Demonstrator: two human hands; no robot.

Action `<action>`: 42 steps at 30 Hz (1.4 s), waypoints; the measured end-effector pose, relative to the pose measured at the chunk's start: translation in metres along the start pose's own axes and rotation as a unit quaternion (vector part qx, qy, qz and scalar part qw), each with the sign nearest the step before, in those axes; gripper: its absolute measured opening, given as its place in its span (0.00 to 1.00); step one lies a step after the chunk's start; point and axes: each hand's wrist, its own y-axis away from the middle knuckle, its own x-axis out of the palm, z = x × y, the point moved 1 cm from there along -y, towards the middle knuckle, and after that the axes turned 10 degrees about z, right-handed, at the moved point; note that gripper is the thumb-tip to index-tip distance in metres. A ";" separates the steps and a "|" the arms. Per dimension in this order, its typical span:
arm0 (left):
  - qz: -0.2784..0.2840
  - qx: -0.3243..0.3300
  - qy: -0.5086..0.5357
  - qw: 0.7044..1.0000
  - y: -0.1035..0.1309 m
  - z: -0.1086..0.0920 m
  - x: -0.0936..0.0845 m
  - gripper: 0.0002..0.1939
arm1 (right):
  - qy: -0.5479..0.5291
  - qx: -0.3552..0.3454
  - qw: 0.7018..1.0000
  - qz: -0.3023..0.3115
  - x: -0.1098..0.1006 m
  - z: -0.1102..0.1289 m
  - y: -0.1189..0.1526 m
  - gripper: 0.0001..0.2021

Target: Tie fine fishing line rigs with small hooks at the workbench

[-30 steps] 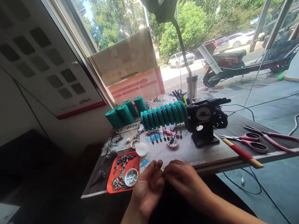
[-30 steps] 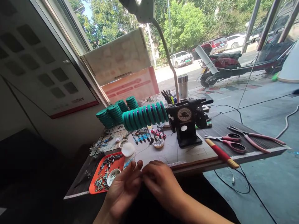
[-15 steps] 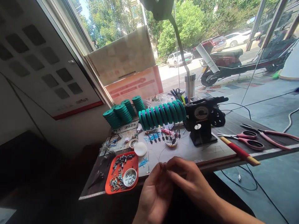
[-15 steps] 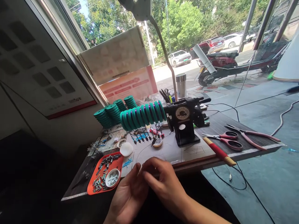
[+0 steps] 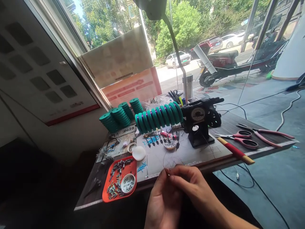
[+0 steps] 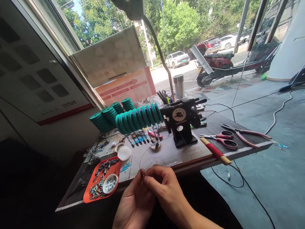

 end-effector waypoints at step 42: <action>0.095 0.055 -0.219 0.970 0.027 -0.054 -0.008 0.08 | -0.072 -0.133 0.988 -0.016 0.001 0.019 0.008 0.06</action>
